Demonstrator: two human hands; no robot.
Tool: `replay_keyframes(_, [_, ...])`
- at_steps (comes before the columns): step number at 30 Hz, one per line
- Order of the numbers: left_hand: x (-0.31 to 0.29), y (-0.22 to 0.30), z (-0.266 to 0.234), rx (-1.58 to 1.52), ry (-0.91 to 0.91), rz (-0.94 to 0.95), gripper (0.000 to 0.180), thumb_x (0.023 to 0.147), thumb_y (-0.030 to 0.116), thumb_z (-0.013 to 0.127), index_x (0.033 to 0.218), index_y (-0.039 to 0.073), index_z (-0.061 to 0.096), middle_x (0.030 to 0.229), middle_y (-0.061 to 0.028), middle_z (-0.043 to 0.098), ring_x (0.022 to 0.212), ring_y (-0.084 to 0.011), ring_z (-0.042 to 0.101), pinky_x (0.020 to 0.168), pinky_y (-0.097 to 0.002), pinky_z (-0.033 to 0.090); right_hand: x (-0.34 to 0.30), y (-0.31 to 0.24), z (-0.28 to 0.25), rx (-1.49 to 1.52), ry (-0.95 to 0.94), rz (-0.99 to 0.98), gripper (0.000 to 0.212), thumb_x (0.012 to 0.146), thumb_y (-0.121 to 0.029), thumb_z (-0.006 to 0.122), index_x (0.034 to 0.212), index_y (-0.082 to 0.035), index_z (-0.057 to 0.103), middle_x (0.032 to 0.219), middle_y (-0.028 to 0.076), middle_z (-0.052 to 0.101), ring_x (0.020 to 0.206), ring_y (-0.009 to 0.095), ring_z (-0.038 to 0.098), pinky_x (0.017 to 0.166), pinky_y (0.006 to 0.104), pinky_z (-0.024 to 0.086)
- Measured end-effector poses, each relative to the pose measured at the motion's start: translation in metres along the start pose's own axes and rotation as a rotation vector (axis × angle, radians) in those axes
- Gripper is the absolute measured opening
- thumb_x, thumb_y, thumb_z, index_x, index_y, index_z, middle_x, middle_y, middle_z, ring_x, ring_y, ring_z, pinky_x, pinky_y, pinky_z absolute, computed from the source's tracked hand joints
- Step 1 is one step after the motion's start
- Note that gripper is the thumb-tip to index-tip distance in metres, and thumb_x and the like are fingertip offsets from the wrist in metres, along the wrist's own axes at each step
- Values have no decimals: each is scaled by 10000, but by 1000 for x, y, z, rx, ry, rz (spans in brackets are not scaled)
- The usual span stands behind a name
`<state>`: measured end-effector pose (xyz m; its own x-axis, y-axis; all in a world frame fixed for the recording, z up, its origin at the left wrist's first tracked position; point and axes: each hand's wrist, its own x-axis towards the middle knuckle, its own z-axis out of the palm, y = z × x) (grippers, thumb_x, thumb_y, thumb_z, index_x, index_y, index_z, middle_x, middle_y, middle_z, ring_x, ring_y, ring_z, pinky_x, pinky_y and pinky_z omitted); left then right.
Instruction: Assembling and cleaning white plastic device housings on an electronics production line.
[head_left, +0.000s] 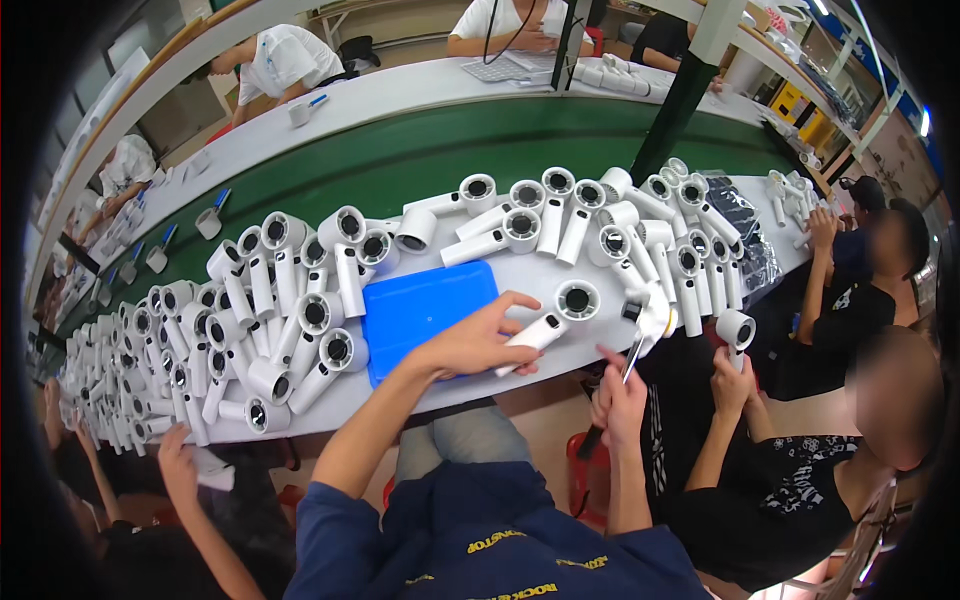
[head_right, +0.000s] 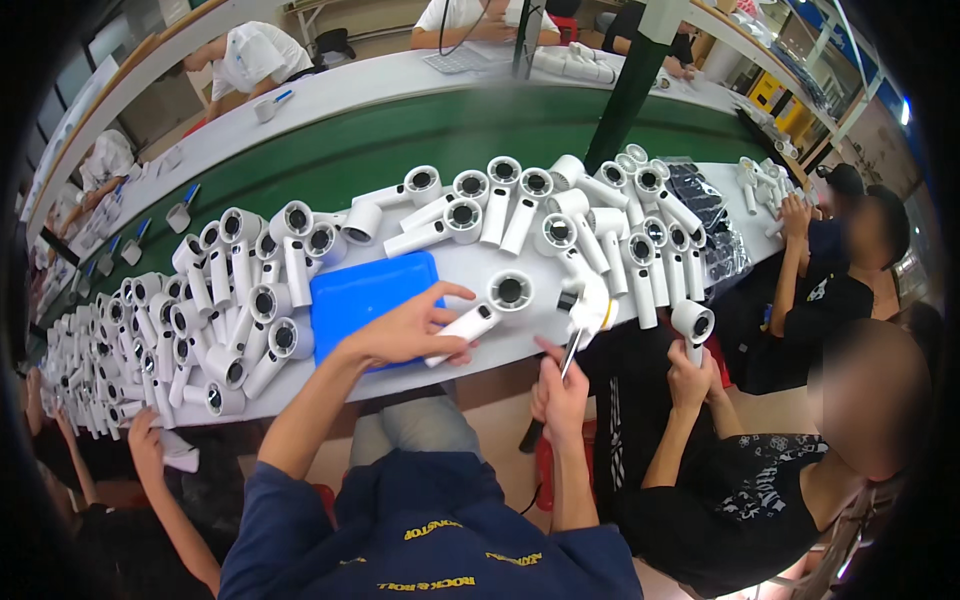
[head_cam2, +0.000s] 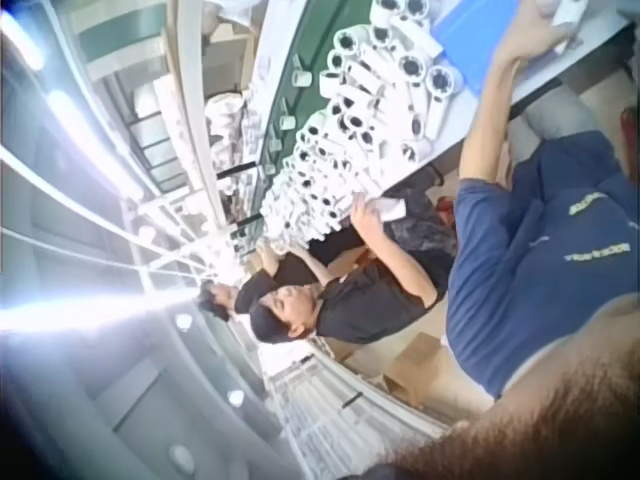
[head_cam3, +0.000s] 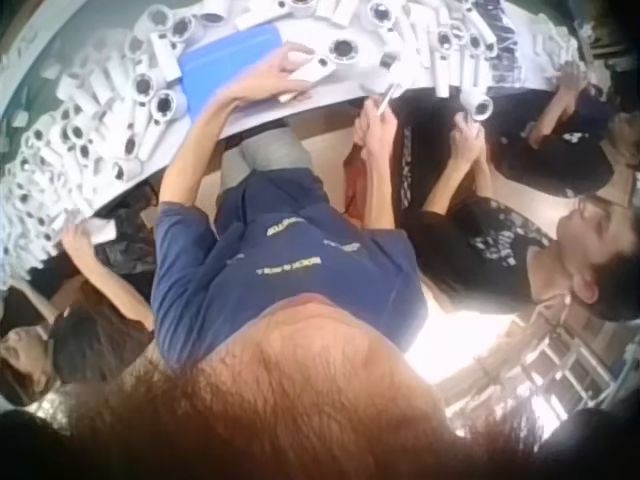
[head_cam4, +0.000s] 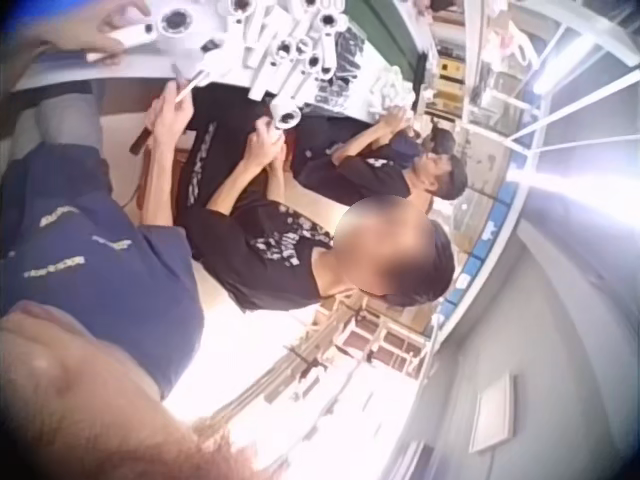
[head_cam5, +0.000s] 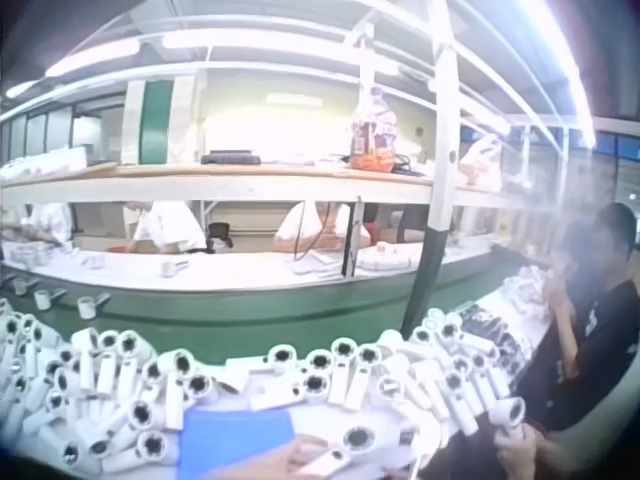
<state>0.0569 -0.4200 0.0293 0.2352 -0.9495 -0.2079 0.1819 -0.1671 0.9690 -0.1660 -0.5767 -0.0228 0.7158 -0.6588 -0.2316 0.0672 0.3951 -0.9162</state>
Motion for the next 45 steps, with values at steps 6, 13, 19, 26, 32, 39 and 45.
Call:
replay_keyframes(6, [-58, 10, 3, 153, 194, 38, 486, 851, 129, 721, 1314, 25, 619, 1091, -113, 700, 878, -168, 683, 796, -310, 561, 15, -5, 46, 248, -283, -36, 504, 1040, -184, 615, 1470, 37, 469, 556, -87, 309, 409, 20, 248, 379, 225, 188])
replay_keyframes(13, [-49, -8, 0, 510, 435, 426, 416, 841, 246, 754, 1173, 0, 710, 946, -168, 716, 836, -280, 713, 749, -383, 568, 4, -9, 74, 68, -172, -93, 493, 999, -61, 649, 1452, 51, 491, 570, -70, 458, 411, 5, 324, 377, 224, 217])
replay_keyframes(19, [-24, -17, -1, 964, 541, 318, 421, 812, 284, 811, 1159, 62, 723, 1000, -128, 662, 798, -313, 662, 730, -384, 548, 13, -29, 50, -219, -72, -34, 318, 1093, -251, 501, 1211, 6, 646, 538, -90, 357, 399, 5, 304, 368, 213, 209])
replay_keyframes(26, [-14, -45, -47, 1022, 764, 553, 379, 793, 312, 808, 1092, 84, 752, 1015, -71, 659, 906, -279, 594, 827, -394, 518, 27, -44, 36, -796, -194, -204, 399, 1104, -318, 448, 938, -22, 657, 517, -24, 431, 444, 60, 410, 435, 267, 286])
replay_keyframes(32, [-14, -44, -48, 940, 675, 549, 346, 759, 265, 838, 1059, 99, 791, 922, -49, 630, 883, -254, 588, 811, -379, 494, 31, -48, 58, -1362, -226, -632, 407, 1075, -291, 497, 803, -14, 621, 562, 104, 504, 519, 228, 504, 535, 383, 396])
replay_keyframes(39, [4, -49, -54, 888, 639, 627, 338, 758, 253, 841, 1054, 98, 792, 868, -54, 561, 872, -244, 545, 787, -376, 477, 22, -73, 30, -618, -93, -451, 418, 1126, -378, 349, 879, -94, 531, 535, -42, 381, 351, 30, 249, 334, 195, 134])
replay_keyframes(45, [5, -54, -55, 863, 614, 604, 366, 758, 251, 845, 1083, 93, 785, 864, -75, 536, 863, -255, 543, 784, -376, 474, 48, -57, 1, -1598, 39, -731, 327, 1006, -314, 591, 994, 11, 555, 958, 158, 601, 926, 300, 593, 801, 380, 468])
